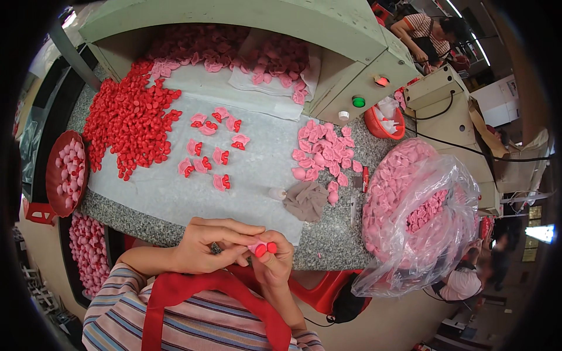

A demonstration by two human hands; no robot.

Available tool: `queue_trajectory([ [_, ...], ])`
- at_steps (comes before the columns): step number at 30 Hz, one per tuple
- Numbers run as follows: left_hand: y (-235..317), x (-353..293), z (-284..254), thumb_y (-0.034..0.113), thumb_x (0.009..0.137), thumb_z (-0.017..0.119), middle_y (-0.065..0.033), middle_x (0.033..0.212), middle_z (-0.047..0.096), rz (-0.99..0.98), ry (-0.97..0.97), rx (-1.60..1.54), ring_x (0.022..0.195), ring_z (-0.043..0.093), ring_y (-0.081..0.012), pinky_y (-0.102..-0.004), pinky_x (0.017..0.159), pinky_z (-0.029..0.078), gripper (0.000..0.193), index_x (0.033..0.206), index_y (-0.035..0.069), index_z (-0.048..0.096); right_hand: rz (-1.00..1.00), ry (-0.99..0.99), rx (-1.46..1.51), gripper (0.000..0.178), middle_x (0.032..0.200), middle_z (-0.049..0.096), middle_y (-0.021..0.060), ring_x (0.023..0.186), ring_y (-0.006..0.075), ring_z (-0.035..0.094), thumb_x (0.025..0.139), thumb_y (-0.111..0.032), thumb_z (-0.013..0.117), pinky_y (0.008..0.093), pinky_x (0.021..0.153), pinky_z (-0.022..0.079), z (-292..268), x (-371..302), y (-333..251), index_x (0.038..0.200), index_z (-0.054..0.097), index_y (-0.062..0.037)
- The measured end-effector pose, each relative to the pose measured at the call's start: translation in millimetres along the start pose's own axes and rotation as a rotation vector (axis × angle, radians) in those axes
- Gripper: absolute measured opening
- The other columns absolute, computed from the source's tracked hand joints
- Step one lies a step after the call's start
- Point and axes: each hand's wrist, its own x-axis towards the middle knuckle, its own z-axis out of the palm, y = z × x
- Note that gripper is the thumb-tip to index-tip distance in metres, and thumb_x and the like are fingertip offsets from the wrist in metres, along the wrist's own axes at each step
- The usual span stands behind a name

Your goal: Assemble small toy parts by applying glue to red heart-shaped pieces and attaching them to pink flower bases.

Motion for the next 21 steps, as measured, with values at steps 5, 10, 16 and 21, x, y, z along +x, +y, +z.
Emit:
queue_trajectory([
  [5, -6, -1, 4, -0.008, 0.074, 0.058, -0.0144, 0.109, 0.059, 0.148, 0.069, 0.213, 0.071, 0.063, -0.0128, -0.0207, 0.058, 0.052, 0.026, 0.097, 0.002, 0.064, -0.035, 0.084, -0.036, 0.030, 0.093, 0.060, 0.0114, 0.087, 0.0213, 0.058, 0.079, -0.014, 0.064, 0.0307, 0.074, 0.047, 5, -1, 3, 0.102, 0.053, 0.0024],
  [10, -5, -6, 4, -0.007, 0.074, 0.059, -0.0144, 0.109, 0.058, 0.105, 0.107, 0.232, 0.069, 0.061, -0.0099, -0.0206, 0.055, 0.051, 0.026, 0.098, 0.003, 0.065, -0.014, 0.091, -0.013, 0.029, 0.095, 0.059, 0.0108, 0.089, 0.0209, 0.057, 0.081, -0.013, 0.062, 0.0325, 0.078, 0.047, 12, 0, 3, 0.104, 0.052, 0.0021],
  [16, -11, -6, 9, -0.007, 0.076, 0.056, -0.0150, 0.107, 0.059, -0.032, 0.150, 0.023, 0.068, 0.060, -0.0088, -0.0189, 0.052, 0.049, 0.023, 0.094, 0.002, 0.065, -0.023, 0.121, -0.022, 0.026, 0.094, 0.059, 0.0096, 0.087, 0.0197, 0.057, 0.082, -0.012, 0.059, 0.0311, 0.075, 0.049, 13, 0, 4, 0.104, 0.052, 0.0017],
  [21, -17, -6, 12, -0.008, 0.074, 0.056, -0.0167, 0.104, 0.060, -0.020, 0.171, 0.000, 0.074, 0.061, -0.0122, -0.0213, 0.057, 0.051, 0.021, 0.091, 0.001, 0.065, -0.057, 0.169, -0.046, 0.025, 0.093, 0.058, 0.0100, 0.084, 0.0195, 0.058, 0.083, -0.011, 0.059, 0.0306, 0.073, 0.050, 14, -2, 6, 0.103, 0.052, 0.0017],
])
